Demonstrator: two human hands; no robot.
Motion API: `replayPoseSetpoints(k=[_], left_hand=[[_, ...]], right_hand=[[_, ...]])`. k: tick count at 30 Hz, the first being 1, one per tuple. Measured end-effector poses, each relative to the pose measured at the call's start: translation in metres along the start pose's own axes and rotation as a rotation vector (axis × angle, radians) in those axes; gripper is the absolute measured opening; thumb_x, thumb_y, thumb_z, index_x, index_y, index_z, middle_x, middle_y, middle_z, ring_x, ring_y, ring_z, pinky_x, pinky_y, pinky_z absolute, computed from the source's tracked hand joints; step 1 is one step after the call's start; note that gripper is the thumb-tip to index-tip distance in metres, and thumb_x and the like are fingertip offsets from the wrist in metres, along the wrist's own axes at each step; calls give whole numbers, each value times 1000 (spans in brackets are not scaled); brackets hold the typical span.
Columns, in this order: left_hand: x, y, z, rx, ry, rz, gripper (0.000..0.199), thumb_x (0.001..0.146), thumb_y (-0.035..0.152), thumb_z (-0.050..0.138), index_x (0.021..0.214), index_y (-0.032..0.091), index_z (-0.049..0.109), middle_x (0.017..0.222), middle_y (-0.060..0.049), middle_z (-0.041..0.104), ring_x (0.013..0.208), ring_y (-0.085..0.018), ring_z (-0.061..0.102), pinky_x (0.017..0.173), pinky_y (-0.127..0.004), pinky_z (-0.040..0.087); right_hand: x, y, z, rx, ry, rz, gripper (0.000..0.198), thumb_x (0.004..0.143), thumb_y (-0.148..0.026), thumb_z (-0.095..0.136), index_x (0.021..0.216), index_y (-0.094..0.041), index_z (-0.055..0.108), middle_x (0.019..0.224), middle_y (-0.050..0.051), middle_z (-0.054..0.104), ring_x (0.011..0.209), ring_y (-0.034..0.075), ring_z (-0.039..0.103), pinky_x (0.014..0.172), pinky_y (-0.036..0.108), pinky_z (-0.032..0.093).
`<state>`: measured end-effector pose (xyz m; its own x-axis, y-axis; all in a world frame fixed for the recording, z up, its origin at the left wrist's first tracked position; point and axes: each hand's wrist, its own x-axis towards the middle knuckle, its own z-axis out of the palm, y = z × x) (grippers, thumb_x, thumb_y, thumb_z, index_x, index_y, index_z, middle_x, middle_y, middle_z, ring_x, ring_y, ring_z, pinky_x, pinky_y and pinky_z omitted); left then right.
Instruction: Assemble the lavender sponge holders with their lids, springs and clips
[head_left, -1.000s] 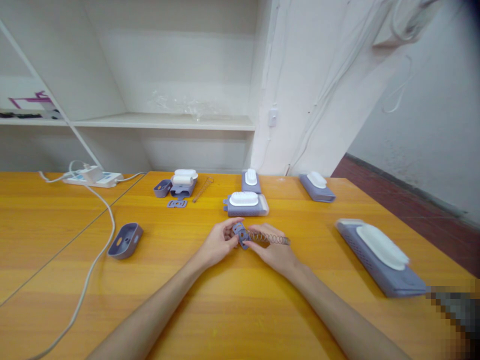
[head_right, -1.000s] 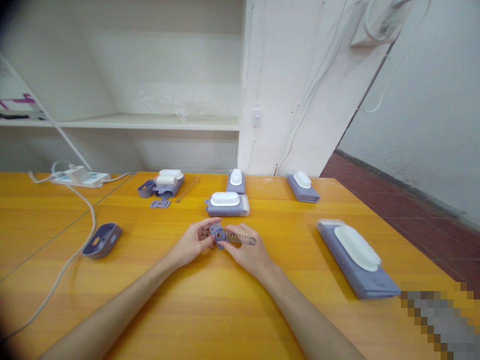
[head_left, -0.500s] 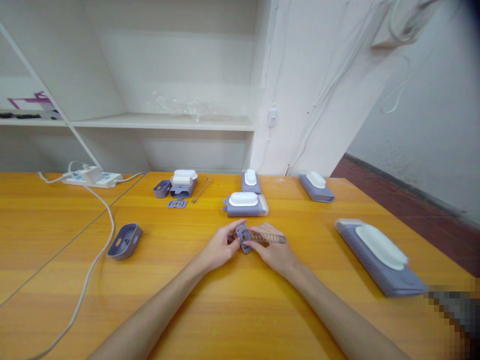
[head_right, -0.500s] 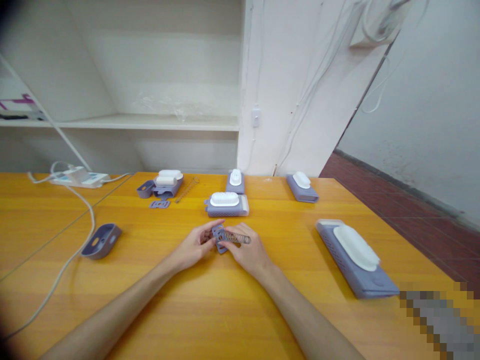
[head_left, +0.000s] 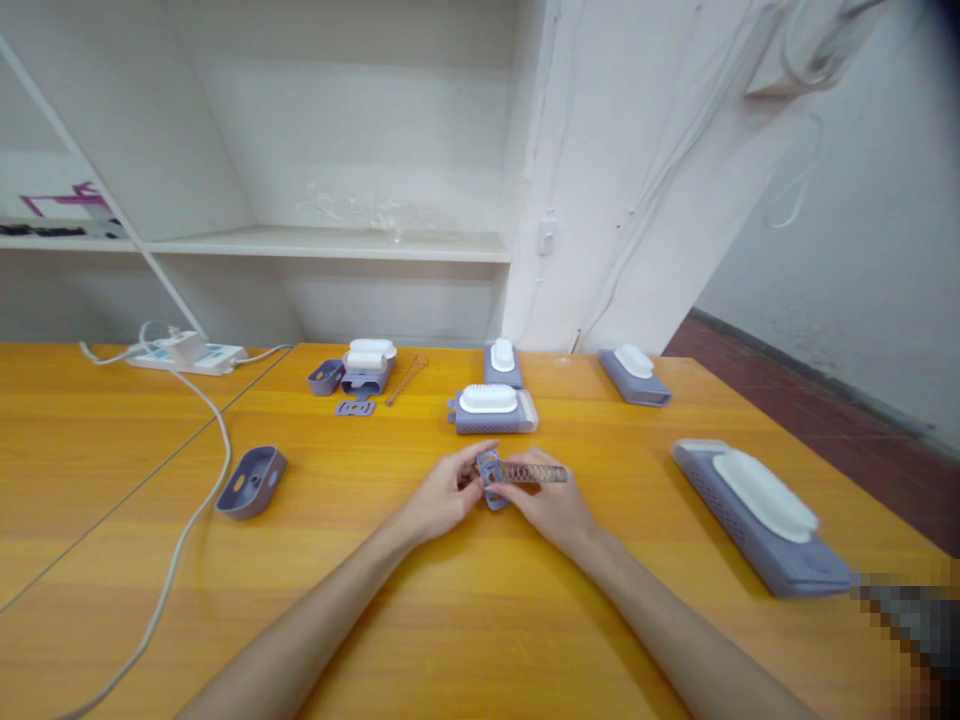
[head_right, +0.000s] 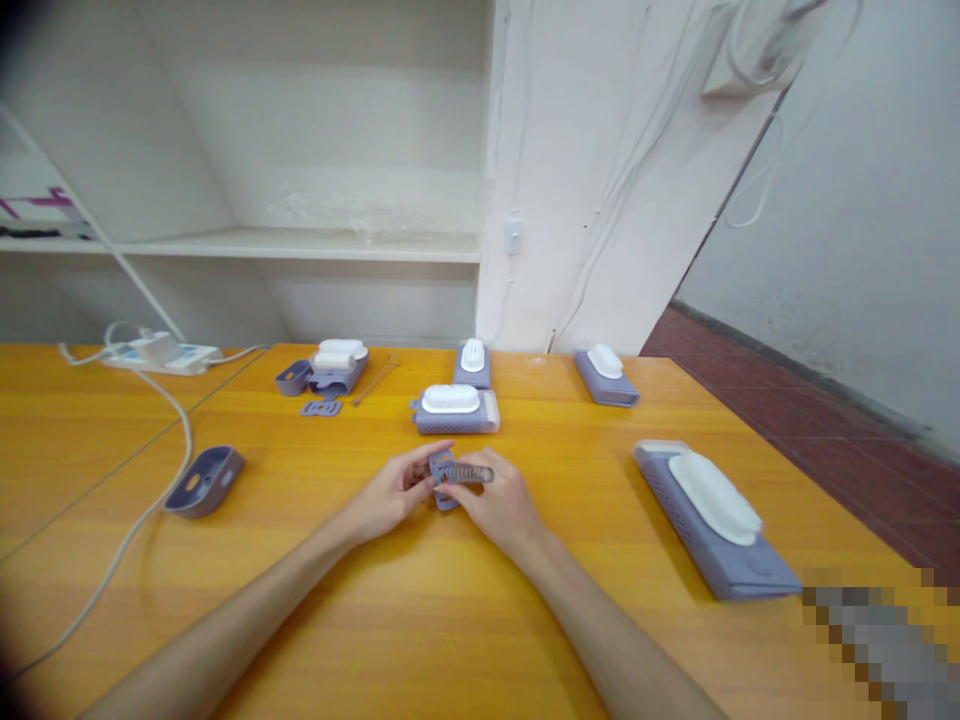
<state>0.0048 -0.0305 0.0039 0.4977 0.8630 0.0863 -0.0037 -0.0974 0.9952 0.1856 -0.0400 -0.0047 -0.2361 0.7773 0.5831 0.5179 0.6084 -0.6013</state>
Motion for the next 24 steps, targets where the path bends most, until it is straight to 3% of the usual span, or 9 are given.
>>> replayPoseSetpoints(k=[5, 10, 14, 24], left_hand=[[3, 8, -2, -141, 30, -54, 66, 76, 37, 64, 131, 9, 41, 97, -12, 63, 77, -15, 56, 65, -24, 42], [6, 11, -11, -156, 77, -85, 62, 74, 34, 66, 128, 10, 46, 101, -12, 62, 75, -13, 56, 58, -21, 40], [6, 11, -13, -177, 57, -84, 61, 75, 34, 66, 128, 11, 46, 100, -11, 62, 76, -13, 56, 58, -21, 39], [7, 10, -9, -140, -5, -71, 65, 74, 38, 66, 131, 15, 44, 97, -9, 62, 77, -14, 53, 63, -23, 39]], right_hand=[[2, -5, -3, 40, -7, 77, 22, 71, -34, 72, 88, -21, 66, 85, 4, 69, 80, 18, 64, 77, 32, 50], [7, -4, -8, 331, -50, 324, 28, 79, -37, 61, 99, -18, 62, 77, 4, 69, 69, 17, 64, 69, 31, 52], [13, 2, -7, 499, -56, 495, 26, 74, -42, 64, 78, -16, 64, 70, 4, 69, 65, 17, 64, 65, 30, 52], [15, 2, -6, 536, -172, 499, 24, 72, -39, 66, 78, -16, 67, 76, 4, 71, 69, 15, 64, 69, 30, 50]])
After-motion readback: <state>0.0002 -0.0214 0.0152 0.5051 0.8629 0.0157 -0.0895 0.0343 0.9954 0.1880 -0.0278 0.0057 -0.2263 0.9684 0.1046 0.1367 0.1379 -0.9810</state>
